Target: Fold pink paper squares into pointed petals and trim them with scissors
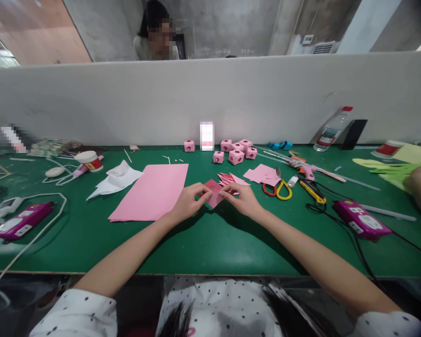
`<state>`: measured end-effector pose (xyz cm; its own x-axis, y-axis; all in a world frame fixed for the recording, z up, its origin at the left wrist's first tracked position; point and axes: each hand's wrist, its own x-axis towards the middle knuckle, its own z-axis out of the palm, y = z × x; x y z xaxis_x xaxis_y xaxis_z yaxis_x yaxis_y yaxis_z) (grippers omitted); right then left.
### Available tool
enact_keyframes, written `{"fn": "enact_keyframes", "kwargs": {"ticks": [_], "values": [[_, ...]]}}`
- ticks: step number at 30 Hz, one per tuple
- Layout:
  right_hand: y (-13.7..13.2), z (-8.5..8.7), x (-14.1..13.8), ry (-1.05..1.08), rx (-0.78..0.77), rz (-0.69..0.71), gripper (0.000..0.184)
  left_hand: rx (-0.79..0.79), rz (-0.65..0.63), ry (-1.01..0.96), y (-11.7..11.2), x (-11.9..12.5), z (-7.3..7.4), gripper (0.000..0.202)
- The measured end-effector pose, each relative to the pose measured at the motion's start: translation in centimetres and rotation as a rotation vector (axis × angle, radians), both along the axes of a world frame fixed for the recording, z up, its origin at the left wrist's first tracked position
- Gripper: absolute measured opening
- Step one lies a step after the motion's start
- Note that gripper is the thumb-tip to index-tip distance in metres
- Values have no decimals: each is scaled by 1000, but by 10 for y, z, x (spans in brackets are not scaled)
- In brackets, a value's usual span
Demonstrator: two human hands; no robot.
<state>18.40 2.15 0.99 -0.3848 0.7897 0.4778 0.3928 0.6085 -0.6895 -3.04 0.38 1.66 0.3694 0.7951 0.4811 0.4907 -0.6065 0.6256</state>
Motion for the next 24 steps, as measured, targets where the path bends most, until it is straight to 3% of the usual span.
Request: {"fn": "enact_keyframes", "kwargs": {"ticks": [11, 18, 24], "values": [[21, 4, 19, 20, -79, -82, 22, 57, 99, 6, 14, -7, -4, 13], [60, -4, 61, 172, -54, -368, 31, 34, 198, -46, 23, -18, -6, 17], [73, -24, 72, 67, -121, -480, 25, 75, 100, 163, 23, -15, -13, 23]]}}
